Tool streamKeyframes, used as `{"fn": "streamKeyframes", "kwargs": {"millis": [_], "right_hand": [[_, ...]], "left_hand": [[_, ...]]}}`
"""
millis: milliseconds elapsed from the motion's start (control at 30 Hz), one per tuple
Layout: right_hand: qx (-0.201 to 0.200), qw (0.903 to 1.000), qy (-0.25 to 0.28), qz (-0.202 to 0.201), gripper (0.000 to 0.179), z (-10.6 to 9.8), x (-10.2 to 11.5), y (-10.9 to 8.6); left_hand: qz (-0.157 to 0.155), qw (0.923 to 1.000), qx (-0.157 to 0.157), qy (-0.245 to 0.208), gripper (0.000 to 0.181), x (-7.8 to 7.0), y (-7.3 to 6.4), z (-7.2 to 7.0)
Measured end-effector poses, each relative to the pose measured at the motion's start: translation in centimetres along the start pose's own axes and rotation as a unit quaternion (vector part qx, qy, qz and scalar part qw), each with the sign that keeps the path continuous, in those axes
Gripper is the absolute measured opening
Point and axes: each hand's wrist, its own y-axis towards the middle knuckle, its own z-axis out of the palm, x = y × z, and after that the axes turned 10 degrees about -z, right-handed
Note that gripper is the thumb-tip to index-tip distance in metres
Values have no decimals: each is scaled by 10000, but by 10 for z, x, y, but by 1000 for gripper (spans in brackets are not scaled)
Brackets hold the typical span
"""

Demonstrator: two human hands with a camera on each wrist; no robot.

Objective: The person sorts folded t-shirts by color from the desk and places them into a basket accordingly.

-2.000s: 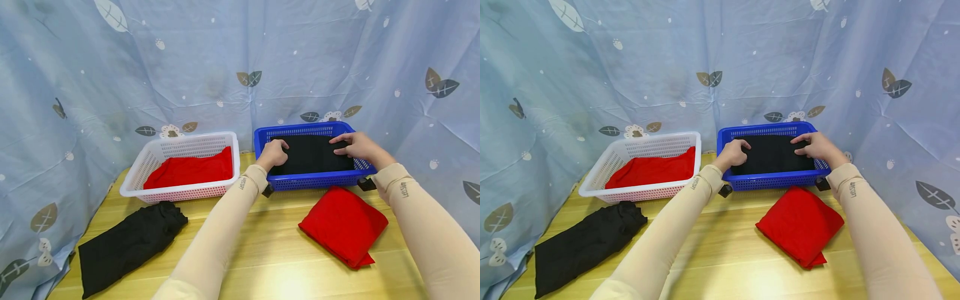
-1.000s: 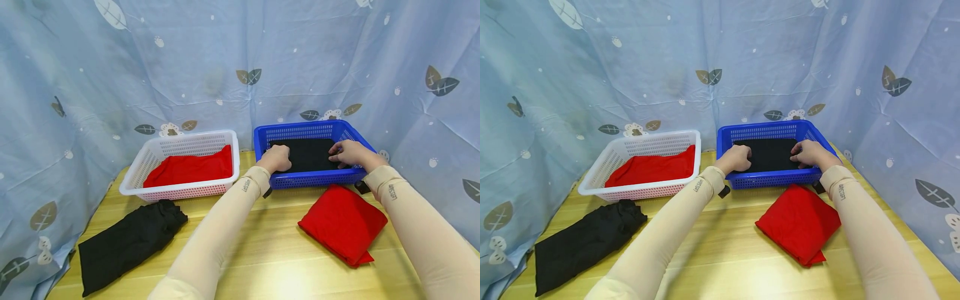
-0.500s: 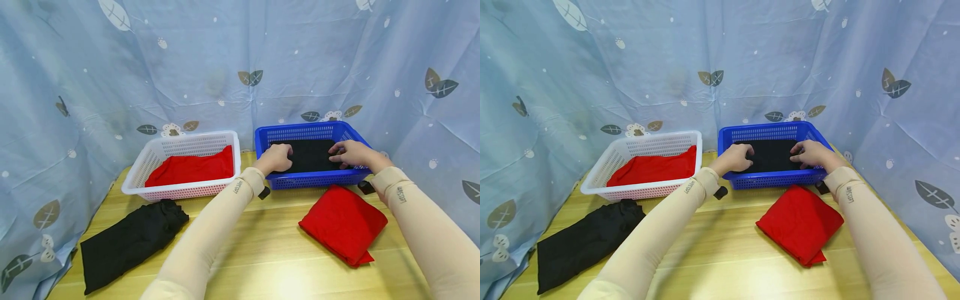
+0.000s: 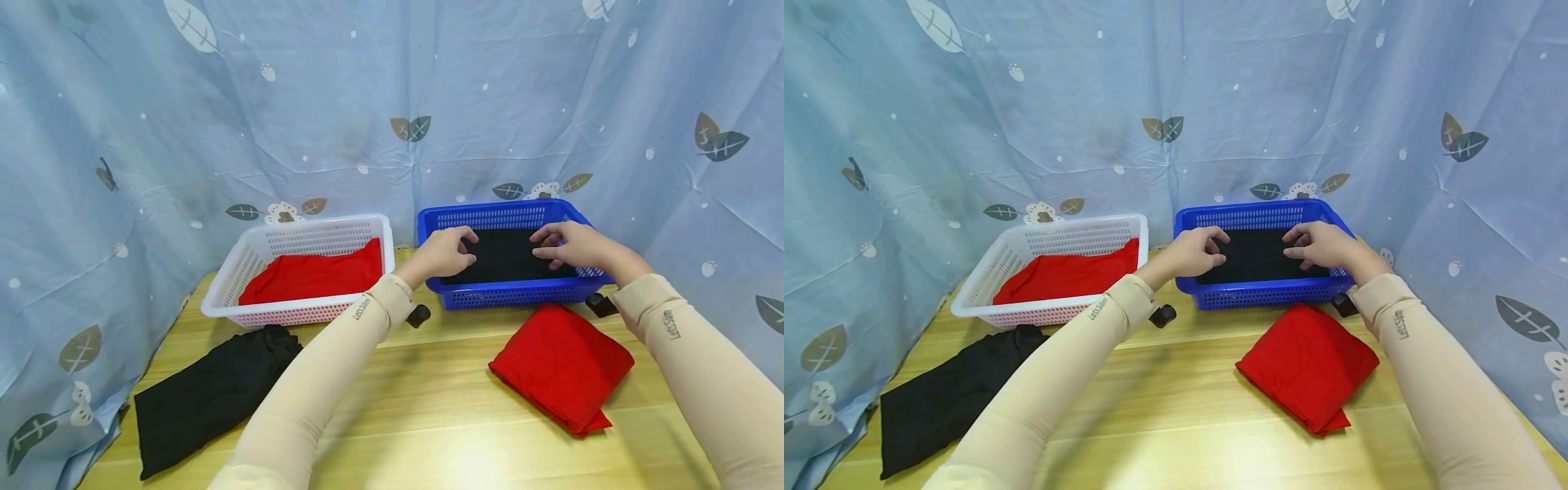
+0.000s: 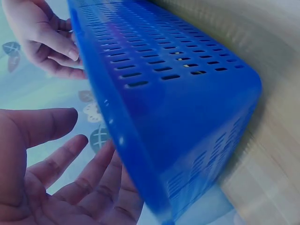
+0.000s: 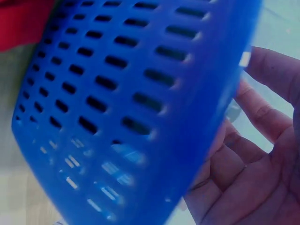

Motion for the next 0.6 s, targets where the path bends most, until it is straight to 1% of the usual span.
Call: {"fn": "streamKeyframes", "kwargs": {"millis": [133,267,433,600], "right_hand": [[-53,9999,-2,-113,44,1,10,-1],[-184,9994,-53,-274,43,2,23,-3],[-291,9985,-87,-462,42,4,39,-5],[-326,9970,-21,-697,44,8,55,-5]], "left_hand": [[1,9995,53,-296,38,4,-10,-9],[16,9987,118,-498,39,12,-20,-18],[57,9980,157,-606,42,26,-35,-31],[-12,9968,181,-781,43,41,-56,-45]]}}
